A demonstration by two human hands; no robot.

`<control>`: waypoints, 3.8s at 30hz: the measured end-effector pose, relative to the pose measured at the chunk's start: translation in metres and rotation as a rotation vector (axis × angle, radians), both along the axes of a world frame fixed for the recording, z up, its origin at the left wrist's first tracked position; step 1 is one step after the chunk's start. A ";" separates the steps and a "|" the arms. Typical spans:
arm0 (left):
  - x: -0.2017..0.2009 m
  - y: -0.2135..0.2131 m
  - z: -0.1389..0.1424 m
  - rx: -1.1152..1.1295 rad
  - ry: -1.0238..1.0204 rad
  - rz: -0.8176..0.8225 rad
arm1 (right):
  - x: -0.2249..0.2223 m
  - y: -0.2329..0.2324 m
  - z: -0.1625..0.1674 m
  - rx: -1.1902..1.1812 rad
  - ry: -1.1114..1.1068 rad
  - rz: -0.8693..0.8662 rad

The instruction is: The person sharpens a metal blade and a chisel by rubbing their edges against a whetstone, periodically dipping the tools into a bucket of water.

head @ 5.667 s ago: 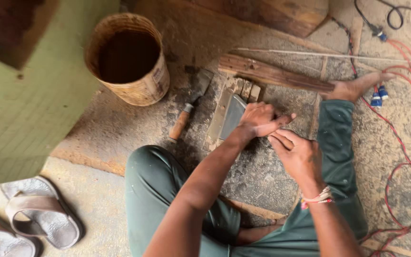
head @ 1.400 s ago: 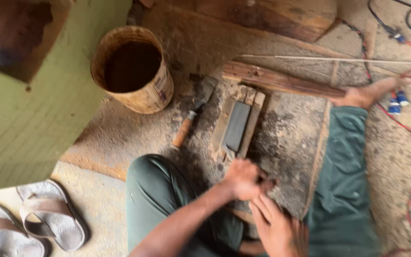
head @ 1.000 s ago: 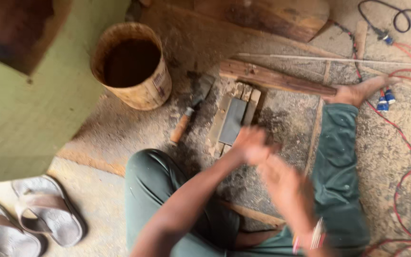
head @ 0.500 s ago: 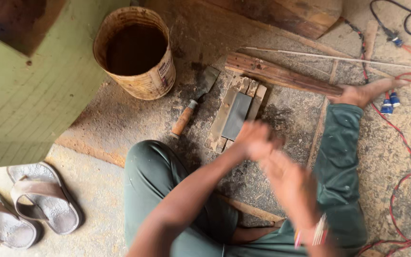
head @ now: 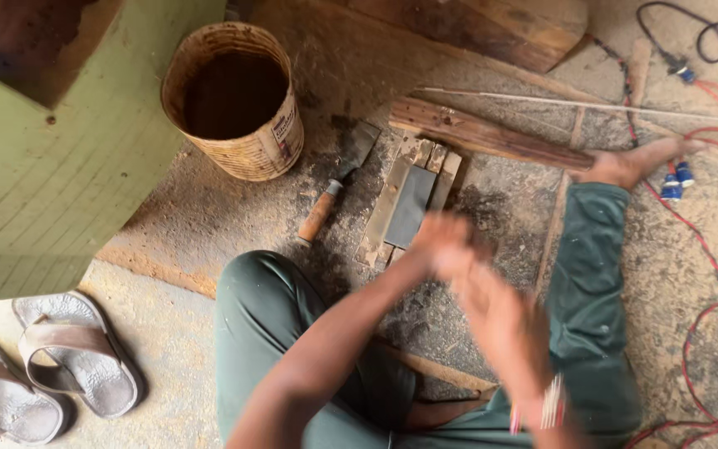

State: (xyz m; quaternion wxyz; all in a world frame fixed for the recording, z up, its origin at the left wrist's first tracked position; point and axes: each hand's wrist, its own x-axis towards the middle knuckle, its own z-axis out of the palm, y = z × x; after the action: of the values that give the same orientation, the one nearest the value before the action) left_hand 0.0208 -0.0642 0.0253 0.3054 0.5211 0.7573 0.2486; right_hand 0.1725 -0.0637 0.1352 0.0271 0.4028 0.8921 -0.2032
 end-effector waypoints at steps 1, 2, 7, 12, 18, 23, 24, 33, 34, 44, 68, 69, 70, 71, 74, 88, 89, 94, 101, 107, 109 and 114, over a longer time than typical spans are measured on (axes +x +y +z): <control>0.019 -0.026 -0.005 0.010 -0.040 -0.032 | 0.017 -0.020 -0.005 0.033 0.012 0.019; 0.036 -0.046 -0.009 0.010 -0.050 -0.088 | 0.029 -0.035 -0.008 0.065 0.028 0.040; 0.017 -0.011 -0.030 0.119 0.012 -0.106 | 0.011 -0.020 -0.001 0.109 -0.096 -0.044; -0.024 0.056 0.010 0.074 -0.002 0.037 | -0.032 0.040 0.022 0.170 0.185 0.155; 0.041 -0.050 0.025 -0.138 -0.043 -0.137 | 0.039 -0.046 0.001 0.185 0.199 0.066; 0.013 0.014 0.005 -0.091 -0.013 -0.134 | 0.013 0.002 -0.002 0.069 -0.045 -0.049; 0.001 0.036 0.006 -0.111 -0.077 -0.098 | 0.000 0.022 0.002 0.093 0.109 0.030; 0.036 -0.056 0.028 -0.009 -0.131 -0.052 | 0.033 -0.029 -0.004 0.110 0.133 0.101; 0.036 -0.060 0.024 -0.083 -0.124 -0.077 | 0.033 -0.037 -0.004 0.079 0.050 0.054; -0.020 0.037 0.016 0.036 -0.081 0.051 | -0.027 0.028 0.019 0.163 0.131 0.133; 0.008 -0.011 -0.025 0.084 0.026 -0.140 | 0.017 -0.034 -0.020 0.131 0.367 0.013; -0.007 0.013 -0.023 -0.047 -0.040 -0.150 | 0.003 -0.011 -0.014 0.096 0.392 0.055; -0.016 0.029 -0.018 0.110 -0.045 -0.023 | -0.013 0.013 -0.008 0.077 0.444 0.102; -0.027 0.043 -0.011 0.280 -0.030 0.104 | -0.023 0.028 -0.004 0.105 0.472 0.136; -0.020 0.035 0.009 -0.076 -0.036 -0.034 | -0.014 0.027 0.001 0.071 0.347 0.099; -0.017 0.051 0.027 -0.004 -0.115 -0.017 | -0.007 0.045 -0.004 0.145 0.376 0.109; -0.013 0.039 0.034 0.029 -0.122 -0.034 | -0.003 0.036 -0.002 0.133 0.302 0.075; 0.041 -0.058 0.021 -0.205 -0.200 -0.224 | 0.050 -0.057 -0.013 0.162 0.372 0.031; -0.018 0.046 0.004 0.343 -0.006 0.140 | -0.014 0.042 -0.008 0.159 0.379 0.144; 0.019 -0.024 0.007 -0.039 -0.096 -0.004 | 0.028 -0.015 -0.011 0.025 0.227 0.060; 0.030 -0.049 -0.004 0.027 -0.046 -0.031 | 0.038 -0.041 -0.016 0.082 0.196 0.027; -0.001 0.007 -0.019 0.053 -0.022 0.009 | -0.003 -0.005 0.001 0.117 0.139 0.049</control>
State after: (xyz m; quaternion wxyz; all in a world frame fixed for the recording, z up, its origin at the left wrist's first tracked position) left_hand 0.0196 -0.0577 0.0066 0.2986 0.5228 0.7492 0.2759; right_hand 0.1696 -0.0687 0.1358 -0.0533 0.3666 0.9118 -0.1774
